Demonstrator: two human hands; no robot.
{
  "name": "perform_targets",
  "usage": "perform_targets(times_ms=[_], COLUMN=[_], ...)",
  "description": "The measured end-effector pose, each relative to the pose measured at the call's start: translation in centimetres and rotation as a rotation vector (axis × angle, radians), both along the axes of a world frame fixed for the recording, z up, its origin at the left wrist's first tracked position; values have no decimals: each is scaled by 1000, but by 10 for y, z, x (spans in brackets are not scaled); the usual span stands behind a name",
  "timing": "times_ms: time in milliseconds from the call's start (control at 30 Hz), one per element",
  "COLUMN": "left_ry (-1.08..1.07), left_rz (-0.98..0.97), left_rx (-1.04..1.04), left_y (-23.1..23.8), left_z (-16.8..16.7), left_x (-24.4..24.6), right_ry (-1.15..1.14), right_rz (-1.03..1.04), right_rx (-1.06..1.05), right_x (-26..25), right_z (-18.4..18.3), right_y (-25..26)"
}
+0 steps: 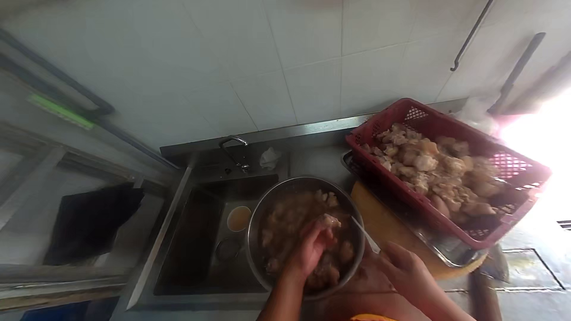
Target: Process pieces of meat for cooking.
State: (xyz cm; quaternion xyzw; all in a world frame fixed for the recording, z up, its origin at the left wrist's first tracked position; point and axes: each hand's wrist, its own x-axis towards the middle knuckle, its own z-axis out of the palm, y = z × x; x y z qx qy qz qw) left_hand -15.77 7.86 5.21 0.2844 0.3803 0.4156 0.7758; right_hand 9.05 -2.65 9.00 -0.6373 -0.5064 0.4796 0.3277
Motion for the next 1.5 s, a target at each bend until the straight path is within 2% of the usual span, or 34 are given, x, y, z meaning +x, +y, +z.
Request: perform_targets(times_ms=[67,100,167,233,300,367,400,433,533,600,667,733,800,833,900,967,1000,1067,1133,1233,1300,1400,1500], left_ry=[-208,-246,-189,5,241,356,437,573,1090,1392,1599,1677,1594,1475,1025,515,328,82,-73,-197,-207,19,315], left_rz=[-7,-36,-106,-215,-329,-461,-518,-547,-629,-774,-821,-755,-690,-614,-367,-163,-106,-69,-88,-84,-57,-34,-107], left_rx=[-90,-107,-71,69,245,345,387,437,608,705,753,742,633,581,364,99,6,-74,-74,-36,17,241,536], left_y=[-12,-18,-26,-30,-31,-19,-9,3,34,44,40,41,47,49,48,38,30,13,-2,-22,-31,-36,-41], left_z=[12,17,28,40,53,60,59,51,10,-11,-24,-31,-33,-34,-30,-11,2,25,39,54,60,66,72], left_x=[-9,-11,-10,-7,-5,-15,-22,-29,-42,-38,-26,-15,-15,-21,-36,-45,-46,-45,-40,-25,-13,-3,1], right_ry=[25,36,11,4,90,239,229,145,-307,-512,-597,-597,-572,-542,-417,-239,-159,-48,-84,-210,-280,-262,-37], right_rz=[4,10,36,55,53,-18,-75,-136,-353,-446,-509,-512,-445,-396,-269,-132,-75,20,105,157,139,30,36], right_rx=[59,88,143,182,188,118,98,106,207,149,118,173,219,231,187,78,47,36,85,236,266,260,268], right_x=[-18,-29,-48,-60,-60,-46,-33,-15,53,102,129,119,91,77,51,23,7,-22,-41,-52,-47,-32,-22], right_z=[11,17,28,30,28,35,42,52,84,98,102,108,101,89,57,30,20,11,14,25,29,37,44], right_y=[8,12,22,28,27,24,24,26,45,62,70,63,46,35,12,-7,-14,-21,-19,-9,0,10,8])
